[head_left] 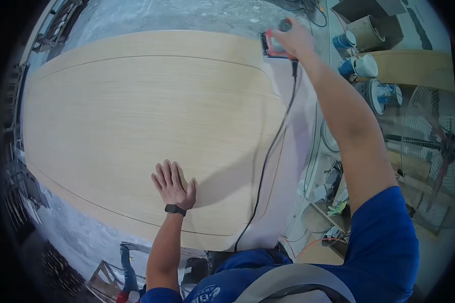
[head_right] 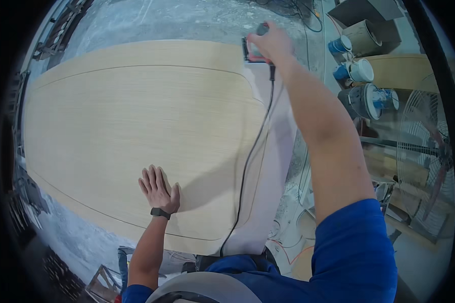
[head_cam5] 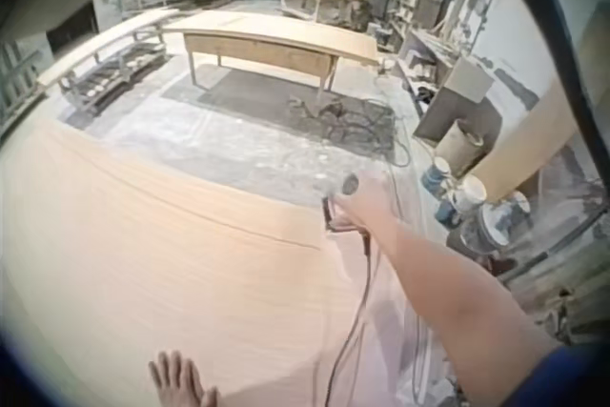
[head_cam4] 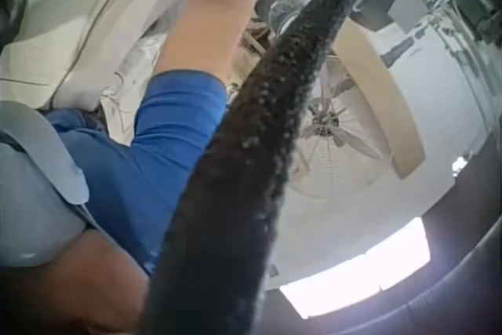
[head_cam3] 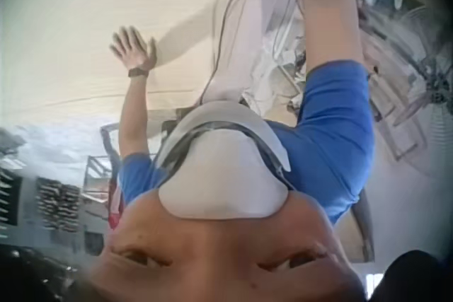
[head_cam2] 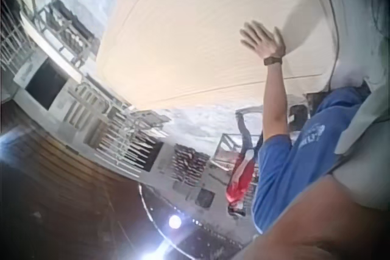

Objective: Sanding a large wooden board using an electric power sander.

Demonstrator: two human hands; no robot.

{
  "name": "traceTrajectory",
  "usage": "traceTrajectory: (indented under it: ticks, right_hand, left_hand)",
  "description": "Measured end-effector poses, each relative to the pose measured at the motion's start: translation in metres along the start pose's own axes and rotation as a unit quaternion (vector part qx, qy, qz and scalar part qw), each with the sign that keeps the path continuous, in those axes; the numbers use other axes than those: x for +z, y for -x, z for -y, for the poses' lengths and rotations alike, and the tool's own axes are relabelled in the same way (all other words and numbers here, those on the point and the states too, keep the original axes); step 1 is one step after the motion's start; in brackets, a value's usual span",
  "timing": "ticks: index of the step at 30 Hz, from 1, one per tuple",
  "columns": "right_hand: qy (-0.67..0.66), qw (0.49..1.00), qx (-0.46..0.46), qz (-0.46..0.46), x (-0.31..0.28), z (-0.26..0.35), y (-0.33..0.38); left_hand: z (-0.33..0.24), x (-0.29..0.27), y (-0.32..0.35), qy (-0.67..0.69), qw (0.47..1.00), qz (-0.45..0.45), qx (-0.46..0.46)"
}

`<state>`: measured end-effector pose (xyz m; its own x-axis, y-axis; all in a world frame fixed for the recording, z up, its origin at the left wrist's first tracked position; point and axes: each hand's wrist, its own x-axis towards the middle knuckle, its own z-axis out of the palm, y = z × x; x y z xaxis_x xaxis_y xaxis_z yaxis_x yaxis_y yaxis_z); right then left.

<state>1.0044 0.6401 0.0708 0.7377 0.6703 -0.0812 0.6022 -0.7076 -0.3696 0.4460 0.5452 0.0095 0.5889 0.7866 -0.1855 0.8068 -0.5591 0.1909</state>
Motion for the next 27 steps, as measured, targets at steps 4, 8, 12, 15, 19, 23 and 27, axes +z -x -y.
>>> traceTrajectory:
  ticks: [4, 8, 12, 15, 19, 23, 27]
  right_hand:
    - [0.022, 0.997, -0.069, 0.032, 0.016, 0.063, 0.01]
    - [0.033, 0.991, -0.122, 0.048, 0.013, 0.075, 0.035]
    - [0.0, 0.99, -0.125, 0.058, 0.003, 0.018, 0.063]
    - [0.037, 0.993, -0.098, 0.056, -0.004, -0.01, 0.101]
    - [0.028, 0.997, -0.064, 0.023, -0.007, -0.07, 0.149]
    - [0.012, 1.0, -0.01, 0.027, -0.016, -0.083, 0.226]
    - [0.012, 0.999, 0.041, 0.027, -0.022, -0.084, 0.318]
  left_hand:
    - [-0.001, 0.0, 0.001, 0.005, 1.0, -0.005, 0.013]
    - [0.005, 0.007, -0.001, 0.009, 1.0, -0.022, 0.017]
    - [0.009, 0.008, -0.005, 0.003, 0.999, -0.028, 0.021]
    - [0.014, 0.012, -0.011, -0.002, 1.0, -0.026, 0.018]
    - [0.008, 0.018, -0.034, -0.006, 0.999, -0.037, 0.032]
    - [0.006, 0.016, -0.057, 0.0, 0.999, -0.047, 0.011]
    - [0.0, 0.014, -0.068, -0.004, 0.999, -0.045, 0.018]
